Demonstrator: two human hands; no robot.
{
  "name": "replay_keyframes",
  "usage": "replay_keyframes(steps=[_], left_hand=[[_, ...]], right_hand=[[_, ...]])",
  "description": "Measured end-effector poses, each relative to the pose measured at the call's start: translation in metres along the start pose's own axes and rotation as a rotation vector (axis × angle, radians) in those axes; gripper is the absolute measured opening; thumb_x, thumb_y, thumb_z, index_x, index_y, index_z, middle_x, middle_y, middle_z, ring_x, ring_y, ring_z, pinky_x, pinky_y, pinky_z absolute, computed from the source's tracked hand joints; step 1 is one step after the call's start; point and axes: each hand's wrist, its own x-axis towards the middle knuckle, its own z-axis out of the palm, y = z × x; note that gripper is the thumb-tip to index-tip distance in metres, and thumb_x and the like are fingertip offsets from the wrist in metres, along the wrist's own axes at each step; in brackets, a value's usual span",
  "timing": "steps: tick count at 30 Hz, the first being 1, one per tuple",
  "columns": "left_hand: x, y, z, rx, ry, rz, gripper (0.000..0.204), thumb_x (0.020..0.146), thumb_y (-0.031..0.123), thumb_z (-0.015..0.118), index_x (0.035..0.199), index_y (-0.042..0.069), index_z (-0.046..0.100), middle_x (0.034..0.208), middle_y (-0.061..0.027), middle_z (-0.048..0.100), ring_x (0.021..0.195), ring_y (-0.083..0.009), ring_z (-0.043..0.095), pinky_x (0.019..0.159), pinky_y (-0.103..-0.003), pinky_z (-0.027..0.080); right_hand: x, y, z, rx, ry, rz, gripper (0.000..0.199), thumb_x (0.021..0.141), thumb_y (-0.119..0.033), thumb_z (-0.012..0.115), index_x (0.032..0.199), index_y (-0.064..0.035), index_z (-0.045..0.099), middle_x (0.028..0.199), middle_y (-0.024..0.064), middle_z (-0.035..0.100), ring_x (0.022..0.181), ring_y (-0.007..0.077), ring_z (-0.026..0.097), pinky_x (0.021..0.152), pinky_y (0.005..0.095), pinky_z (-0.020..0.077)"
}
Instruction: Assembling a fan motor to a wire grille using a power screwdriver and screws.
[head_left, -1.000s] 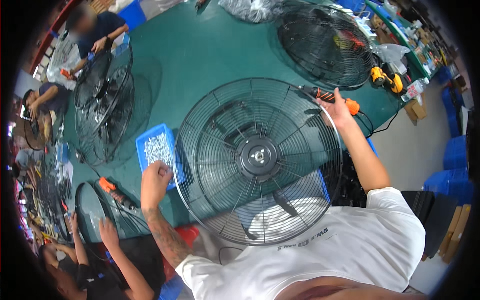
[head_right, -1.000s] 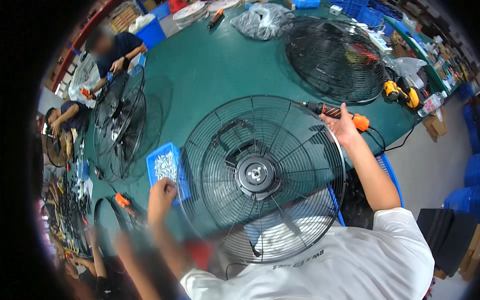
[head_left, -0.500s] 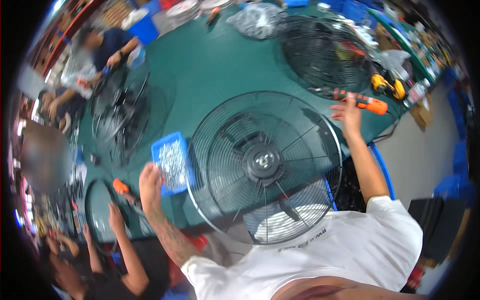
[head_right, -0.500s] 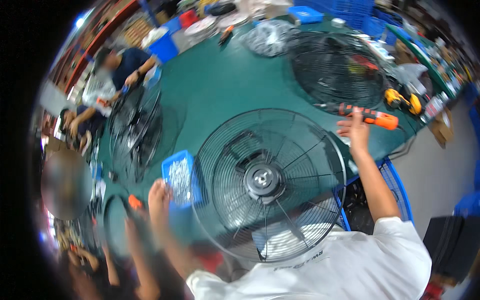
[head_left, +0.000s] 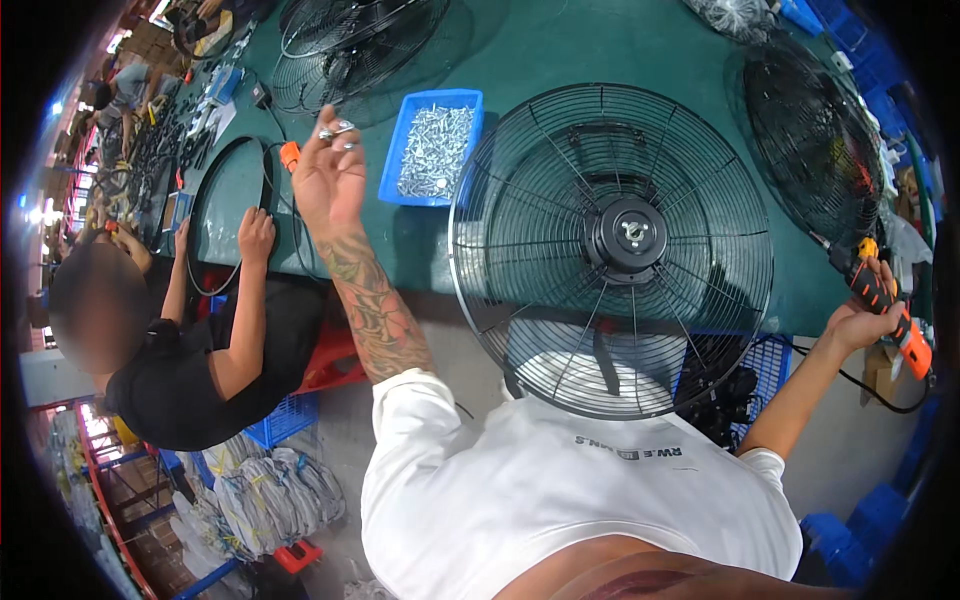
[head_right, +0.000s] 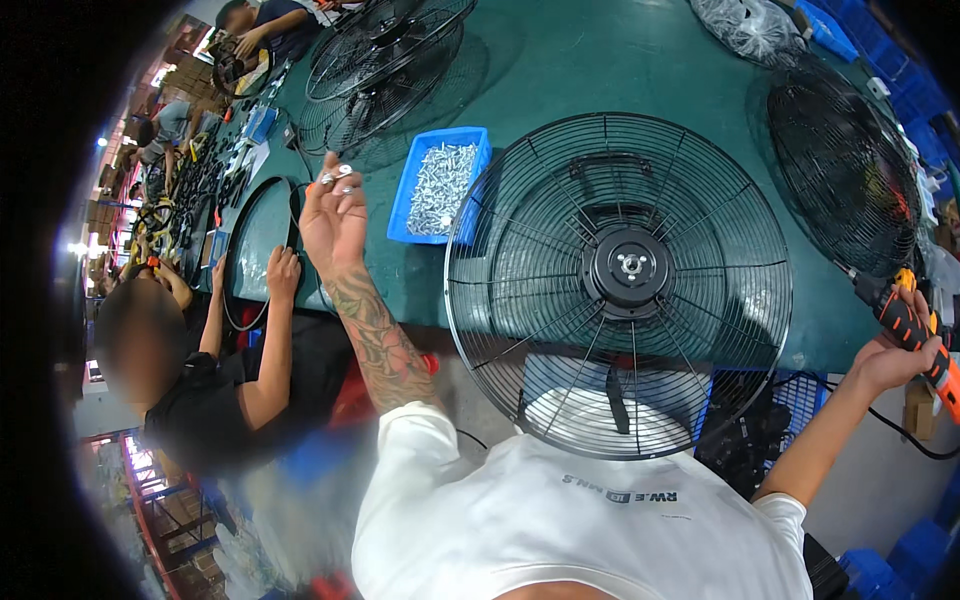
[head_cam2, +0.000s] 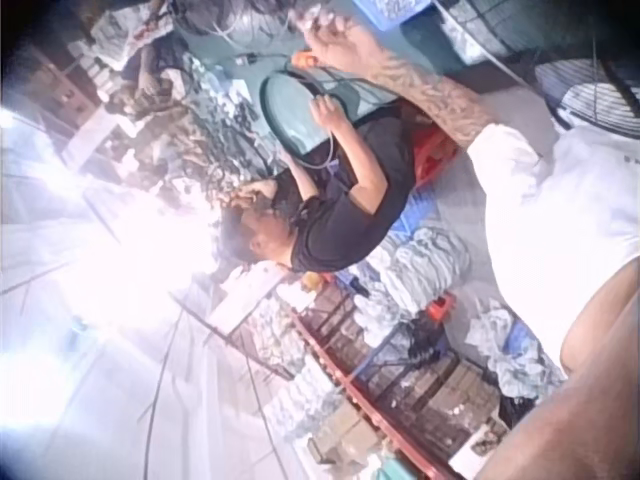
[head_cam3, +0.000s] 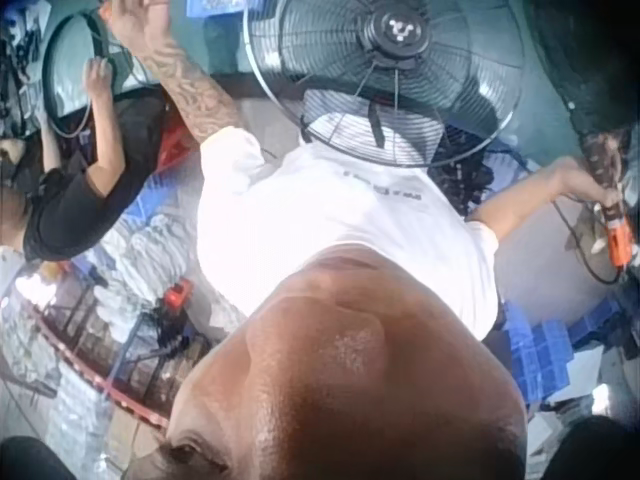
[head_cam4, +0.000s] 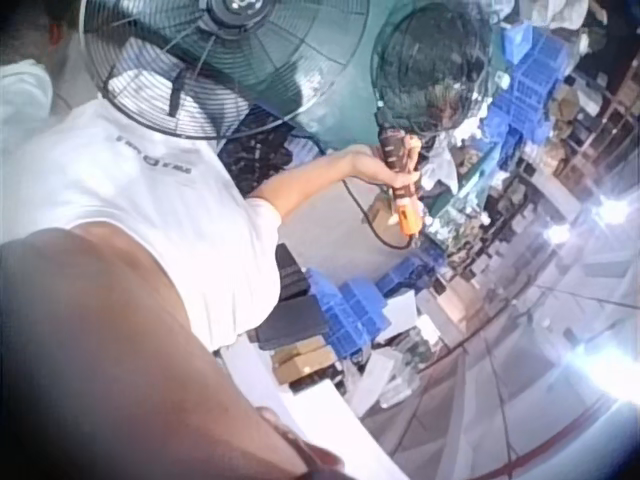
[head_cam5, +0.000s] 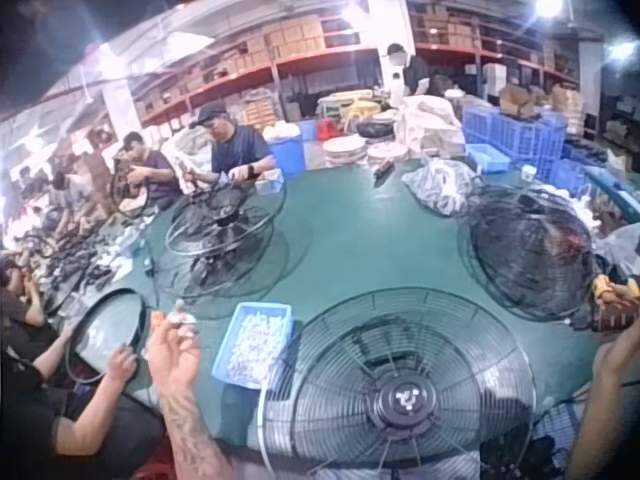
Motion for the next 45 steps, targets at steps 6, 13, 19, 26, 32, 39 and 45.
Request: replay_keyframes(steps=[6,13,19,26,32,39,45], left_hand=[[0.017,-0.047,-0.022,-0.160,0.130,-0.228,0.037,0.098,0.011,0.047,0.129,-0.007,0.054,0.100,-0.0129,0.057,0.075,-0.0175,0.050,0.053,-0.027,0.040],[0.039,-0.071,-0.011,0.074,0.545,-0.100,0.043,0.102,0.012,0.043,0.138,-0.011,0.046,0.103,-0.0178,0.061,0.079,-0.0208,0.054,0.059,-0.026,0.044],[0.035,-0.060,0.022,0.307,0.259,-0.280,0.043,0.105,0.018,0.044,0.138,-0.010,0.046,0.098,-0.0107,0.060,0.073,-0.0156,0.051,0.057,-0.026,0.040],[0.026,-0.111,0.097,0.436,0.011,-0.537,0.020,0.106,0.019,0.045,0.090,0.010,0.048,0.066,0.0016,0.036,0.051,-0.0083,0.032,0.042,-0.025,0.026],[-0.024,-0.193,0.158,0.759,-0.002,-0.584,0.023,0.105,0.021,0.051,0.110,0.001,0.060,0.085,-0.0047,0.060,0.065,-0.0102,0.049,0.048,-0.022,0.033],[-0.064,-0.231,0.180,0.878,-0.106,-0.858,0.031,0.106,0.032,0.056,0.095,0.006,0.065,0.083,-0.0016,0.062,0.067,-0.0074,0.055,0.053,-0.018,0.038],[-0.098,-0.245,0.186,1.549,-0.635,-0.240,0.016,0.090,0.013,0.077,0.096,-0.001,0.073,0.071,-0.0026,0.059,0.061,-0.0111,0.048,0.055,-0.028,0.038]], right_hand=[[-0.002,0.009,-0.005,0.068,-0.084,0.018,0.070,0.103,-0.052,0.029,0.124,0.0077,0.058,0.107,0.0219,0.071,0.110,0.0341,0.067,0.106,0.0461,0.0493],[-0.010,0.020,-0.016,0.157,-0.107,0.067,0.069,0.101,-0.053,0.034,0.124,0.0076,0.057,0.103,0.0209,0.071,0.107,0.0341,0.068,0.106,0.0466,0.0485],[0.004,-0.006,-0.027,0.444,-0.227,0.118,0.054,0.098,-0.039,0.043,0.130,0.0044,0.050,0.104,0.0164,0.060,0.102,0.0310,0.059,0.104,0.0492,0.0449],[0.020,-0.055,0.003,0.850,-0.654,0.164,0.063,0.082,-0.041,0.069,0.124,0.0013,0.048,0.096,0.0100,0.046,0.085,0.0224,0.043,0.083,0.0382,0.0373],[-0.021,-0.090,0.096,0.923,-0.894,0.135,0.041,0.094,-0.028,0.060,0.126,-0.0040,0.049,0.103,0.0119,0.053,0.086,0.0237,0.054,0.084,0.0419,0.0459],[-0.050,-0.084,0.127,1.018,-0.785,0.109,0.041,0.097,-0.029,0.063,0.129,-0.0087,0.048,0.102,0.0108,0.055,0.068,0.0205,0.060,0.065,0.0355,0.0553],[-0.067,-0.084,0.125,1.193,-0.919,0.039,0.047,0.099,-0.038,0.065,0.131,-0.0095,0.046,0.099,0.0078,0.055,0.064,0.0219,0.061,0.062,0.0378,0.0530]])
